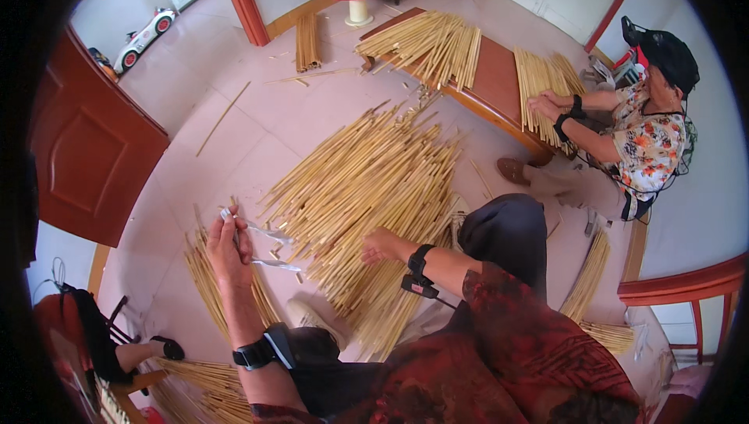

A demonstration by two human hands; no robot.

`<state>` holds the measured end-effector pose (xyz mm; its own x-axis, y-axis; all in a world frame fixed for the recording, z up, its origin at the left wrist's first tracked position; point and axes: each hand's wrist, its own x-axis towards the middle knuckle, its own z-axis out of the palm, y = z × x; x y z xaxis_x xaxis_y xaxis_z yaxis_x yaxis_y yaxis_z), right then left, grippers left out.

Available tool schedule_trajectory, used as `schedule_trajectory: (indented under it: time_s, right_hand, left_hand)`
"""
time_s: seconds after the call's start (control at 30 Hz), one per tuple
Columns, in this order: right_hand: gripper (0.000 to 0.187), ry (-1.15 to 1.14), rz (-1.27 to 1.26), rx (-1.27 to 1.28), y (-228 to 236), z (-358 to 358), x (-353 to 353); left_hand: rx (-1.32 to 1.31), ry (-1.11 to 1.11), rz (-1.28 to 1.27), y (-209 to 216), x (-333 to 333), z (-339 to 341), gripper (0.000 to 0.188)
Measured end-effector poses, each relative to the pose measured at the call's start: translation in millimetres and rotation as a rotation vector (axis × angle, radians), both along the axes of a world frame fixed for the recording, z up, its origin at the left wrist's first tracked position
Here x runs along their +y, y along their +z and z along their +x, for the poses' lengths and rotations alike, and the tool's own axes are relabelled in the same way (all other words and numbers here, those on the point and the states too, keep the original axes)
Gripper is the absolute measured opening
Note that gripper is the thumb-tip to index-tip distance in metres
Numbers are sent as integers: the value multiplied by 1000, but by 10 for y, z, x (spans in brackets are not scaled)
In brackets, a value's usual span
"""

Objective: The person assembles long wooden reeds into a larger structure by hand, using white tape to secure individual pieces and gathering bundles of reeds from the floor.

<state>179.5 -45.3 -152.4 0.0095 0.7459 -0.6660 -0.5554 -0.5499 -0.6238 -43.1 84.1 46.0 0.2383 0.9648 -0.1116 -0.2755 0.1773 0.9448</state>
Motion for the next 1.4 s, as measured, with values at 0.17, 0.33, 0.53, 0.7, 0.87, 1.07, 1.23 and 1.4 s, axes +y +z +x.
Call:
schedule_trajectory:
  time_s: [0.17,0.33,0.53,0.7,0.87,1.07,1.23,1.4]
  right_hand:
    - [37,612,40,-414,550,-20,-62]
    - [34,810,219,-642,1201,134,-87]
    - [39,628,700,-960,1692,187,-13]
    - [35,519,1017,-1026,1507,212,71]
    - [21,576,617,-583,1651,346,203]
    - [21,264,534,-393,1792,934,317]
    - [18,-123,483,-374,1878,1223,248]
    - [17,-222,423,-438,1954,1531,130]
  left_hand:
    - [124,-196,-10,36,-105,92,19]
    - [270,-452,-32,4,-255,259,21]
    - [369,-832,-25,-155,-504,484,20]
    - [271,-988,-88,-207,-569,602,19]
    - [181,-759,-195,-188,-401,642,13]
    - [136,-572,-225,-293,-193,589,13]
    - [173,-501,-243,-317,-153,540,15]
    - [305,-376,-188,-382,-82,501,13]
